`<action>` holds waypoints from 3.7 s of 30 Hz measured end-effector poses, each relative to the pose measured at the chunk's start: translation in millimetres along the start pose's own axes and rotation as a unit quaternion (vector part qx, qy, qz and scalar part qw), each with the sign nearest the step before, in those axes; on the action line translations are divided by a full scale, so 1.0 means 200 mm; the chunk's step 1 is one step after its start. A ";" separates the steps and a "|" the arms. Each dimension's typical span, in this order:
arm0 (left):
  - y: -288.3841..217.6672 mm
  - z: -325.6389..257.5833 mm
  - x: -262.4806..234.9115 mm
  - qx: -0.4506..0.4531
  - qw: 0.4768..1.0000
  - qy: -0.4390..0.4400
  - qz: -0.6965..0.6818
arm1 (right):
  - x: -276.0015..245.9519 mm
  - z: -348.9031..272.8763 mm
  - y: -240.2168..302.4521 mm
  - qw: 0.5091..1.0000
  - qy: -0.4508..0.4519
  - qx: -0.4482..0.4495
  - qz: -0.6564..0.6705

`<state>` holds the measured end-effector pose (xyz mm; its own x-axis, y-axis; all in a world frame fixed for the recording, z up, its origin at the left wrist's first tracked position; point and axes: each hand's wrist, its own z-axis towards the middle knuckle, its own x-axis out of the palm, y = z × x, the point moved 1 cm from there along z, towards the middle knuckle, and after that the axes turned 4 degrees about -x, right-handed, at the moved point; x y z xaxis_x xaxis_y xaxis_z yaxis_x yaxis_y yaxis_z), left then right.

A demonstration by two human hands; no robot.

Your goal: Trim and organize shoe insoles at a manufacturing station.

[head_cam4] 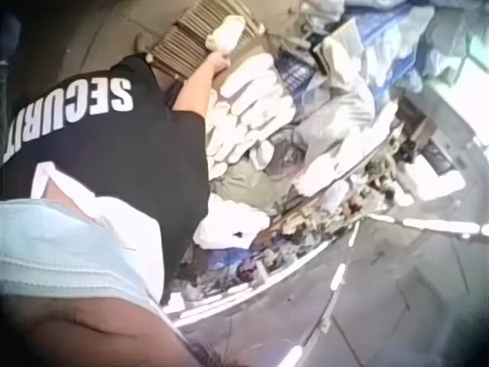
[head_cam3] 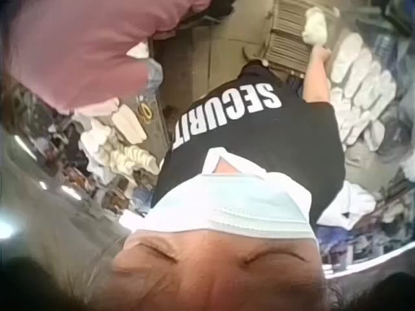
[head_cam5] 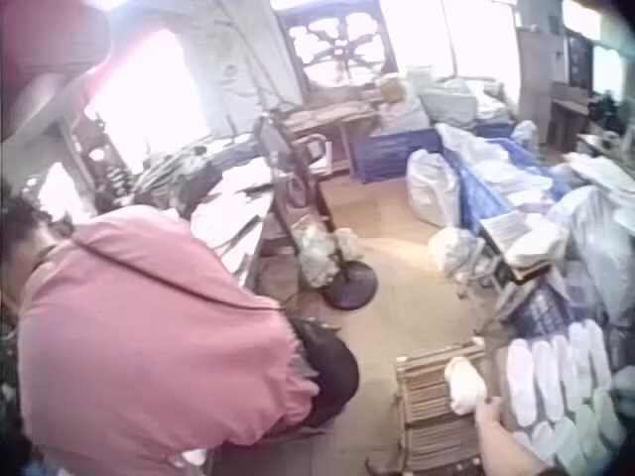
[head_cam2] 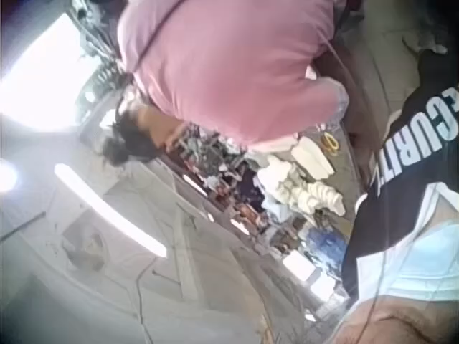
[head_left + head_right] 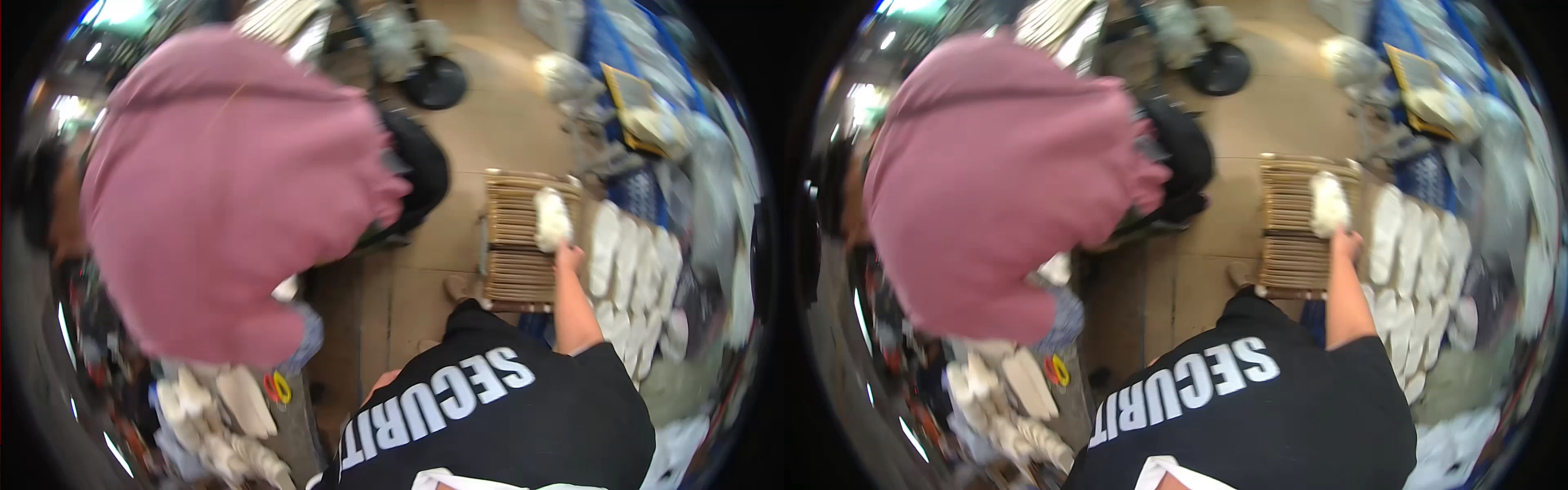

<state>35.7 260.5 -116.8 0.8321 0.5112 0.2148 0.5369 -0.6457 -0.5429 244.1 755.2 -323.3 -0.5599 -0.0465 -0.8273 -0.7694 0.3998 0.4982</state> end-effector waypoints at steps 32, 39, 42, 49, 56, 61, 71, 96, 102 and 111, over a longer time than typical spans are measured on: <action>0.31 -0.54 -1.38 0.202 0.653 -0.724 -0.089 | 0.24 -2.60 0.93 0.668 0.309 -0.659 0.156; 0.09 -0.71 -1.59 0.230 0.801 -0.444 -0.330 | 0.30 -3.40 1.19 0.508 0.568 -0.639 0.108; 0.18 -0.98 -1.43 0.290 0.848 -0.291 -0.336 | 0.38 -3.55 1.29 0.515 0.562 -0.638 0.112; 0.51 -1.11 -1.22 0.185 0.920 -0.253 -0.236 | 0.58 -3.83 1.29 0.176 0.528 -0.826 -0.086; 0.74 -1.10 -1.13 0.197 0.838 -0.345 -0.375 | 0.69 -3.56 1.34 0.548 0.674 -0.495 0.002; 0.60 -1.01 -1.11 0.120 0.739 -0.654 0.110 | 0.62 -3.36 1.30 0.613 0.733 -0.268 0.124; 0.90 -1.08 -0.88 -0.019 0.708 -0.690 0.151 | 0.52 -3.36 1.31 0.654 0.716 -0.146 0.194; 0.56 -0.89 -0.98 0.145 0.707 -0.643 0.256 | 0.37 -3.17 1.44 0.667 0.704 -0.215 0.117; 0.56 -0.90 -0.95 0.140 0.712 -0.648 0.231 | 0.38 -3.37 1.40 0.304 0.325 -0.893 0.064; 0.60 -0.91 -0.96 0.099 0.735 -0.654 0.149 | 0.47 -3.13 1.64 0.508 0.249 -0.824 -0.043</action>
<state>-34.3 -18.5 -74.9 -0.0057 0.5556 -0.8314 0.2200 -0.8104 -0.5431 -252.7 309.5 -75.1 -0.1952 -0.3893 -0.9002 0.2188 -0.9120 0.3469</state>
